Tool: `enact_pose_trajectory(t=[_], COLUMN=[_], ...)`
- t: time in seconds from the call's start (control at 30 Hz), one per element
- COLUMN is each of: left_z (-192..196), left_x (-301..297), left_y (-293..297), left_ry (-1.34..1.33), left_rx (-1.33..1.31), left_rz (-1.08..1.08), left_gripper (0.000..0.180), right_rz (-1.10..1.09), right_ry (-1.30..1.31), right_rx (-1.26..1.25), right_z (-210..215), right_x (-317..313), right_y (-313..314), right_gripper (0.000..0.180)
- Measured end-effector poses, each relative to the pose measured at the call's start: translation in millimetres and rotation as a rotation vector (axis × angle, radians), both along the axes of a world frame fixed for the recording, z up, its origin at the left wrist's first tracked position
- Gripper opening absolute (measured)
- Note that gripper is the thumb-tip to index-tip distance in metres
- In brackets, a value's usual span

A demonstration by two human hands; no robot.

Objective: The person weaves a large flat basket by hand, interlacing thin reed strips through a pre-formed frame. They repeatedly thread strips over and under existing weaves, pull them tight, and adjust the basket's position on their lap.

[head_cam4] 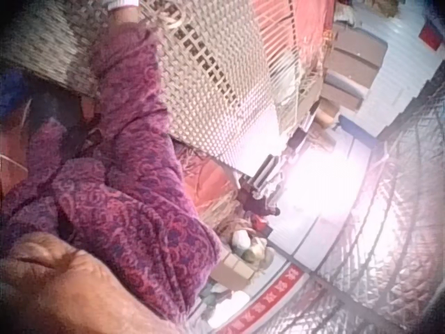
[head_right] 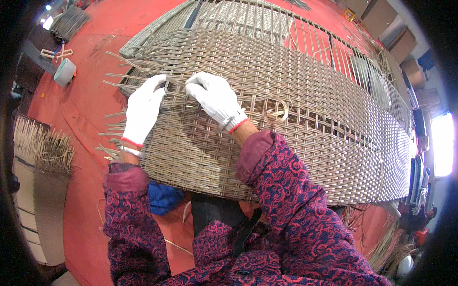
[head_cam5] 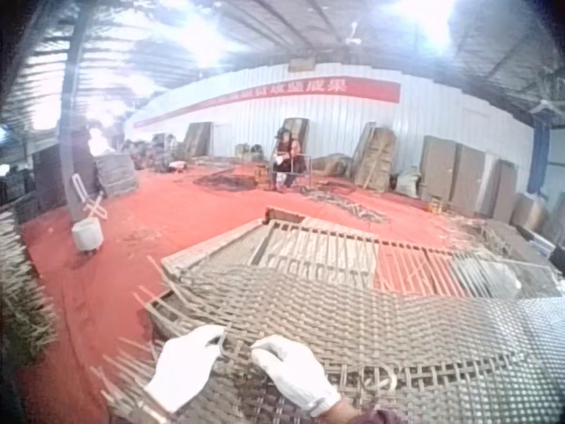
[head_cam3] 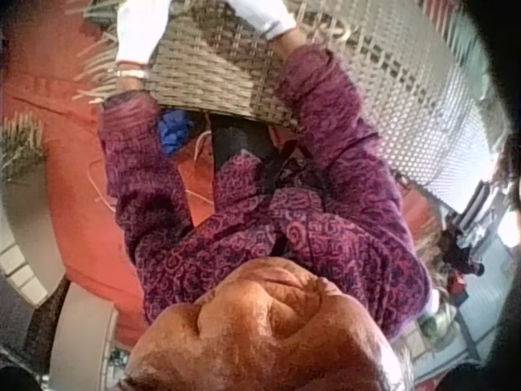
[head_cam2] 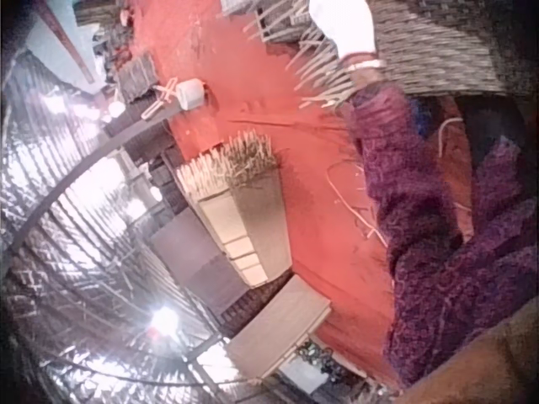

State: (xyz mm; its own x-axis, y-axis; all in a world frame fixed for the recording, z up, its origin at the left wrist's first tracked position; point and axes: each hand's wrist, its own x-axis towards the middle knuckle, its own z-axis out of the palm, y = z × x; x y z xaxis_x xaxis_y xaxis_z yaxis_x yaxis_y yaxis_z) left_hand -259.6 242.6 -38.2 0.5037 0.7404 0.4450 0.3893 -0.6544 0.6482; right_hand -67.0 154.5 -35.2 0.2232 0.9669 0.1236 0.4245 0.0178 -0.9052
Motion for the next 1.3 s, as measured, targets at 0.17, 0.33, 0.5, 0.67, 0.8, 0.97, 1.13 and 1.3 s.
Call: enact_pose_trajectory(t=[0.17,0.33,0.5,0.67,0.8,0.97,1.13,1.3], left_z=[6.9,11.8,3.8,8.7,20.7,30.7,29.8,5.6], left_x=[3.3,2.9,16.6,31.7,30.1,30.4,19.5,5.7], left_y=[7.2,11.1,31.0,52.2,52.4,55.2,54.8,25.5], left_ry=[0.612,0.686,0.716,0.91,0.784,0.844,0.622,0.275], left_rx=[0.183,0.257,0.194,0.143,-0.014,-0.251,-0.498,-0.194], left_rz=[-0.04,-0.071,-0.132,-0.292,-0.436,-0.44,-0.424,-0.166], left_gripper=[0.021,0.025,0.023,0.023,0.023,0.024,0.025,0.024], right_rz=[-0.111,-0.089,-0.117,0.031,0.127,0.015,-0.079,-0.14], right_ry=[-0.253,-0.639,-0.671,-0.808,-0.815,-0.674,-0.608,-0.443], right_rx=[0.065,0.037,0.162,-0.104,-0.173,-0.157,-0.076,0.262], right_z=[-5.8,-8.1,-13.2,-7.5,2.0,-6.9,-21.5,-17.7], right_x=[-12.8,-24.9,-30.4,-29.2,-23.2,-21.2,-18.4,-18.6], right_y=[-5.0,1.9,5.7,14.1,27.0,33.0,30.4,12.9], right_gripper=[0.023,0.018,0.015,0.023,0.026,0.028,0.028,0.03])
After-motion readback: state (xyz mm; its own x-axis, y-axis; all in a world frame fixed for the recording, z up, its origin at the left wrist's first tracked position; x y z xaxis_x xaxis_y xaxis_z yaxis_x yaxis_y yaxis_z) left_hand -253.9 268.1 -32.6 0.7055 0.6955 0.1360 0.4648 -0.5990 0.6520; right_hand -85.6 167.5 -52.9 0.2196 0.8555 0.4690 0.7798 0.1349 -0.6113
